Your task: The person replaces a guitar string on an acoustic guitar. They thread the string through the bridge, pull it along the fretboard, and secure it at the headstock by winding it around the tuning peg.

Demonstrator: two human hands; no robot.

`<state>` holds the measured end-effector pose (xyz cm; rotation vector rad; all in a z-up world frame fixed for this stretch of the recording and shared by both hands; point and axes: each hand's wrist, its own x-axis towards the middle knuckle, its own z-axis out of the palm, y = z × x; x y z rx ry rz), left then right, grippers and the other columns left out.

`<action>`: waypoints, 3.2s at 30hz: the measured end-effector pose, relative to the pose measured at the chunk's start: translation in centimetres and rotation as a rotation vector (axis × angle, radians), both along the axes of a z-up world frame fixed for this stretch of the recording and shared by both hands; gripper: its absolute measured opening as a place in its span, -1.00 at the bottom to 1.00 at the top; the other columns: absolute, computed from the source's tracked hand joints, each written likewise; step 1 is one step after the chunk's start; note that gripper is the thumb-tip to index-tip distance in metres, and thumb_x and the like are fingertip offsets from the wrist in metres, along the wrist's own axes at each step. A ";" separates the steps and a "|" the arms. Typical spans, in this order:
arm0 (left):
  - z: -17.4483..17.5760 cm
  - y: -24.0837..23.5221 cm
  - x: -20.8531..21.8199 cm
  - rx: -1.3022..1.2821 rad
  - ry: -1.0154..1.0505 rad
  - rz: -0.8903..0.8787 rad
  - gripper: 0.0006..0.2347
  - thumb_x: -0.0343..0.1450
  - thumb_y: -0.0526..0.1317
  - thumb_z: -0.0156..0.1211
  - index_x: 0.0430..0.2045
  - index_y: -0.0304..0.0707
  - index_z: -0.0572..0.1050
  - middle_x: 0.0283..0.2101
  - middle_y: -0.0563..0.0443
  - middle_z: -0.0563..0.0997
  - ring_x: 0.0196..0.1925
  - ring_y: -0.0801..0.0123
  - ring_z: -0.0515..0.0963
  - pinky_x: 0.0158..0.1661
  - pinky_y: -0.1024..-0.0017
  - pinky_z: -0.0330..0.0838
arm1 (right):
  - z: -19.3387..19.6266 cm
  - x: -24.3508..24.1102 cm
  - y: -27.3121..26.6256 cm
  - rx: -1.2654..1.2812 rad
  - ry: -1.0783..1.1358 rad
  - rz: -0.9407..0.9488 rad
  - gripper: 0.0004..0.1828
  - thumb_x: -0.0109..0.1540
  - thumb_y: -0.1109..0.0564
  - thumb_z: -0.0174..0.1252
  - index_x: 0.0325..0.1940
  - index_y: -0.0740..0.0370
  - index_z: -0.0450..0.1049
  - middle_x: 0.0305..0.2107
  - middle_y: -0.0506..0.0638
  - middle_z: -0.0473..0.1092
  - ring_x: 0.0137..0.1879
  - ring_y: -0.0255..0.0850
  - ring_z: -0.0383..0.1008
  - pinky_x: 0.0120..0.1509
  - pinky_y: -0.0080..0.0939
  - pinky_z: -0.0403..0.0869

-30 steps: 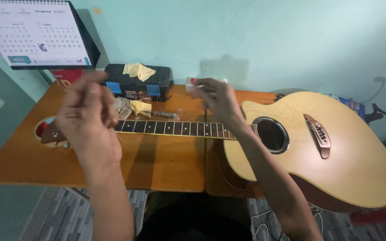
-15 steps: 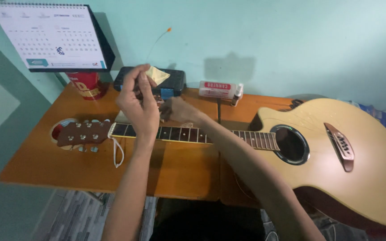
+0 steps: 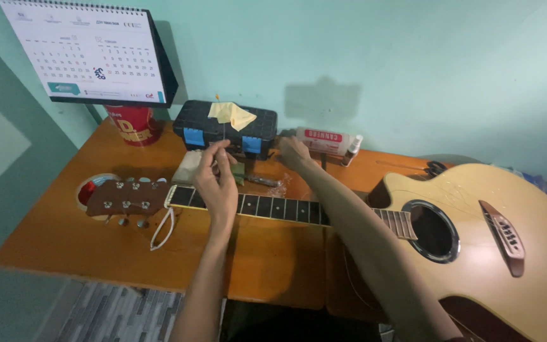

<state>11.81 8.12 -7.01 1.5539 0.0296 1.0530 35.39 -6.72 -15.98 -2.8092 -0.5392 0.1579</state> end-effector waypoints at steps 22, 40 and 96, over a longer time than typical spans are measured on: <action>6.3 -2.1 -6.5 0.205 -0.101 -0.093 -0.80 0.56 -0.37 0.01 -0.19 -0.30 0.66 -0.58 -0.08 0.63 -0.56 0.36 0.55 -0.53 0.51 0.36 | 4.2 -1.4 -3.5 0.638 0.082 -0.060 -0.88 0.26 0.17 0.07 -0.14 0.07 0.49 -0.52 -0.01 0.41 -0.44 -0.18 0.43 -0.31 -0.17 0.40; 11.3 -12.6 -9.1 0.470 -0.134 -0.500 -0.86 0.47 -0.45 0.10 -0.26 -0.38 0.64 -0.63 -0.09 0.58 -0.67 0.28 0.47 -0.61 0.45 0.29 | 26.7 -30.2 -22.1 0.529 -0.788 0.377 -0.77 0.20 0.27 0.38 -0.04 0.20 0.64 -0.18 0.09 0.53 -0.17 0.02 0.57 -0.04 -0.07 0.55; -1.2 -45.6 2.8 1.282 0.060 -0.713 -0.90 0.49 -0.19 0.19 -0.36 -0.11 0.62 -0.37 0.10 0.63 -0.28 0.11 0.73 -0.21 0.06 0.66 | 10.2 -32.6 -47.9 1.031 -0.343 -0.584 -0.79 0.16 0.39 0.36 -0.13 0.33 0.63 -0.41 0.20 0.58 -0.28 -0.21 0.63 -0.23 -0.44 0.55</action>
